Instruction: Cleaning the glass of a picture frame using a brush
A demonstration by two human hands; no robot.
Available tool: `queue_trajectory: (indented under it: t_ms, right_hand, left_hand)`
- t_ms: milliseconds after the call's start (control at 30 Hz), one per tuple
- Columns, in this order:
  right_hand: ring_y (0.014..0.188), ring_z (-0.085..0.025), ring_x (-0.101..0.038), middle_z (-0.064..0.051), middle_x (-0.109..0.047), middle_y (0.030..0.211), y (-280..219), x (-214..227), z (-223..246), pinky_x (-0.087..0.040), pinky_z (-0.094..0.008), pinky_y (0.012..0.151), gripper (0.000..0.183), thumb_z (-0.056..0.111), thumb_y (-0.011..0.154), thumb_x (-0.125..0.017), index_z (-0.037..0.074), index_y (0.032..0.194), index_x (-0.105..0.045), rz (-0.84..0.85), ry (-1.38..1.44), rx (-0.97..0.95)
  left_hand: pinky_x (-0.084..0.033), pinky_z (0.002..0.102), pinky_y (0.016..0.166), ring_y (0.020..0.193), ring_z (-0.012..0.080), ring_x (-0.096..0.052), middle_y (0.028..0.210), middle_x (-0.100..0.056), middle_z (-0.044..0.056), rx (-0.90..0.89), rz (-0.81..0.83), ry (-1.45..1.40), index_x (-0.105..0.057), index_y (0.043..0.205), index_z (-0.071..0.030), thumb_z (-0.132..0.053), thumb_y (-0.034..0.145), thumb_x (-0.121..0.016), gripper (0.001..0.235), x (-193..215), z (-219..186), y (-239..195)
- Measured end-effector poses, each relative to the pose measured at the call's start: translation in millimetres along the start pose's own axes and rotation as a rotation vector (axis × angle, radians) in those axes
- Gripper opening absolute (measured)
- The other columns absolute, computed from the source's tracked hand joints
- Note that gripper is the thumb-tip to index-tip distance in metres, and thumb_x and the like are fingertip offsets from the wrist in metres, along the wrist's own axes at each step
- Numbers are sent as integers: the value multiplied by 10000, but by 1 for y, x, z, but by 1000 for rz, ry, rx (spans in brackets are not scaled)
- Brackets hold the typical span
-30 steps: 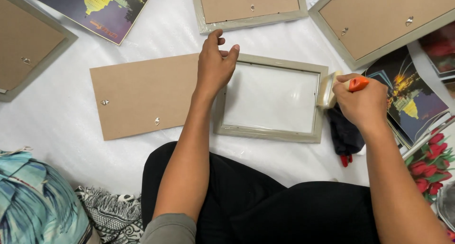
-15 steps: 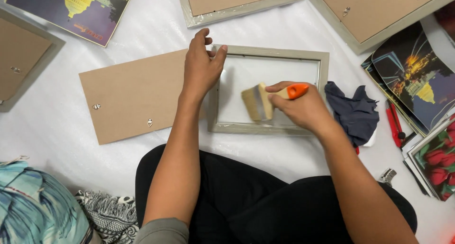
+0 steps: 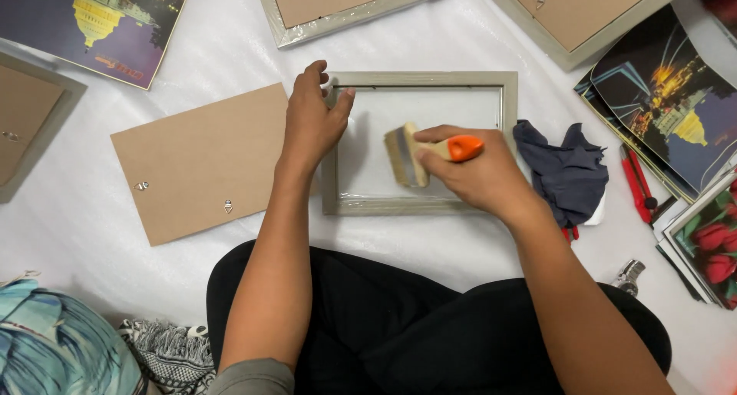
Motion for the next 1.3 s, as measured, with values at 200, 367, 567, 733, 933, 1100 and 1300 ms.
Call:
queue_trajectory:
  t_ms: [200,367,567,733,933,1100,1300]
  right_hand:
    - [890,-353,-706,-222,-755,987,19,23,-40,-525,-400,784,320,234,803,-752,231,1116,-818,19,-233,-223]
    - [825,-416,-718,-165,-740,852,32,74,-85,-567,-452,733,295,269,795,-716,280,1069,-824,-177,-482,-215]
    - [763,-228,-663,-122,-733,806,8,26,-26,-508,-327,673,283,260,801,-748,266,1074,-820,-177,-114,-29]
    - [658,-140,-676,-113,-782,846,9,-31,-7,-546,-274,648,335,196,799,-751,179,1130,-800,23,148,-10]
    - [697,-161,-635,-105,-724,825,31,-4,-33,-525,-267,640,304,164,809,-742,149,1106,-807,7,89,-91]
    - [659,-369,-710,-148,-694,710,39,72,-72,-575,-434,592,232,271,831,-724,238,1040,-821,-306,-449,-130]
    - [685,-206,-728,-180,-709,750,17,39,-29,-599,-276,616,243,192,849,-725,124,1072,-794,-216,37,-41]
  left_hand:
    - [-616,528,817,1053,401,-703,1113,-669,240,94,1,276,-559,1339,72,-264,897,-783,599,7,34,9]
    - [-587,588,788,992,475,-710,1011,-691,301,240,190,436,-642,1192,113,-327,851,-825,585,6,49,-3]
    - [-576,607,801,976,515,-710,987,-705,354,299,338,486,-670,1144,152,-297,810,-858,591,-4,43,-14]
    - [-566,616,845,1018,523,-698,1022,-711,355,318,416,500,-686,1136,152,-236,813,-838,527,-9,41,-18]
    - [-576,611,790,939,488,-724,930,-735,294,299,392,550,-729,1072,96,-229,747,-873,482,-26,80,-4]
    - [-565,632,809,961,507,-716,935,-742,291,297,404,516,-753,1036,74,-204,800,-830,373,-23,62,-6]
    - [-572,629,787,931,498,-724,911,-741,282,294,401,563,-748,1035,67,-168,819,-819,327,-26,63,-6]
Point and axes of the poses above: each hand's wrist, its own y-axis towards the middle knuckle, its own x-axis out of the back of the hand, z = x × y, the point moved 9 cm from there along y, towards the middle knuckle
